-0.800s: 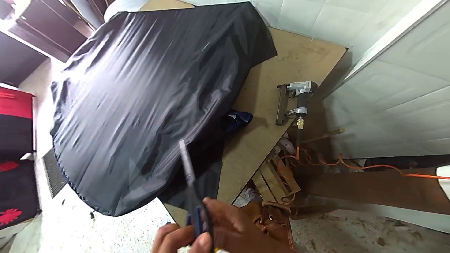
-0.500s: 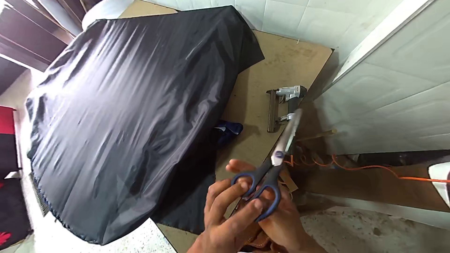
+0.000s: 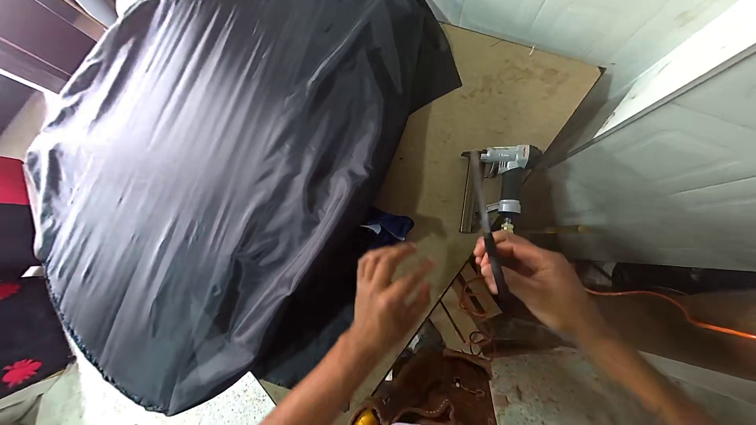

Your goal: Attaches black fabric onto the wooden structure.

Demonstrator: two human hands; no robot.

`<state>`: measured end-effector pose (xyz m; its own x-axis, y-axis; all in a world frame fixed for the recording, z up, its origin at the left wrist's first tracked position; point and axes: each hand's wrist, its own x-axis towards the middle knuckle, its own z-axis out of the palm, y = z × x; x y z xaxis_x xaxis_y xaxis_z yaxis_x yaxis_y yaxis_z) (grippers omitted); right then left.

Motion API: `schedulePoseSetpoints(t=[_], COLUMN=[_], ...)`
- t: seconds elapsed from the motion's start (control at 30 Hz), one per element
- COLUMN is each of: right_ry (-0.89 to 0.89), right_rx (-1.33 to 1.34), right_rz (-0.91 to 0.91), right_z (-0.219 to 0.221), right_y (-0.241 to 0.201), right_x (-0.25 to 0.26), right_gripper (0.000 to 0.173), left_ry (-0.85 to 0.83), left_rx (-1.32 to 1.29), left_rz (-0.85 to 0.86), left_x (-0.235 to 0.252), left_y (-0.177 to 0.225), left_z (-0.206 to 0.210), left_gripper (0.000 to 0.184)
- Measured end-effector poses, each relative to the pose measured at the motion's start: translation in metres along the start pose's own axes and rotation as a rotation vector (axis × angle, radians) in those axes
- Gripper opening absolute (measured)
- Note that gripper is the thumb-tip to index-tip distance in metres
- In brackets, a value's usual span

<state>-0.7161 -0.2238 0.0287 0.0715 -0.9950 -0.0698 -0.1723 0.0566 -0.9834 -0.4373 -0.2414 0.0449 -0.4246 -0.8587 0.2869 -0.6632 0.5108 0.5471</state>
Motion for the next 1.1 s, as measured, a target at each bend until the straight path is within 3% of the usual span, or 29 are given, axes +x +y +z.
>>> schedulePoseSetpoints(t=[0.07,0.1,0.2,0.27,0.57,0.8,1.0,1.1], right_ry=[-0.057,-0.113,-0.324,-0.408,-0.579,-0.69,-0.733,-0.68], right_rx=[-0.304,-0.439,-0.755,-0.85,-0.881,-0.834,-0.746,-0.811], right_rz=[-0.057,-0.092,-0.182,-0.3,-0.599,-0.729,-0.726,-0.642], right_z=[-0.031,-0.045,-0.07,-0.073,-0.022,-0.025,-0.032,-0.014], right_y=[0.029,0.042,0.062,0.064,0.061,0.049,0.064,0.061], right_x=[0.016,0.024,0.049,0.068,0.155,0.166,0.167,0.168], right_gripper=[0.022,0.026,0.051,0.061,0.054,0.041,0.036,0.048], left_ry=[-0.085,-0.131,-0.225,-0.31,-0.512,-0.658,-0.819,-0.94], left_rx=[0.186,0.241,0.187,0.118,0.076,0.061,0.028,0.112], left_rz=[0.035,0.049,0.114,0.164,0.285,0.27,0.192,0.22], left_x=[0.032,0.047,0.082,0.099,0.127,0.15,0.175,0.192], left_y=[-0.042,-0.06,-0.096,-0.102,-0.1,-0.107,-0.114,-0.102], left_z=[0.009,0.015,0.02,0.011,0.0,-0.004,-0.012,-0.008], left_gripper=[0.052,0.052,0.018,0.018,0.016,0.016,0.015,0.016])
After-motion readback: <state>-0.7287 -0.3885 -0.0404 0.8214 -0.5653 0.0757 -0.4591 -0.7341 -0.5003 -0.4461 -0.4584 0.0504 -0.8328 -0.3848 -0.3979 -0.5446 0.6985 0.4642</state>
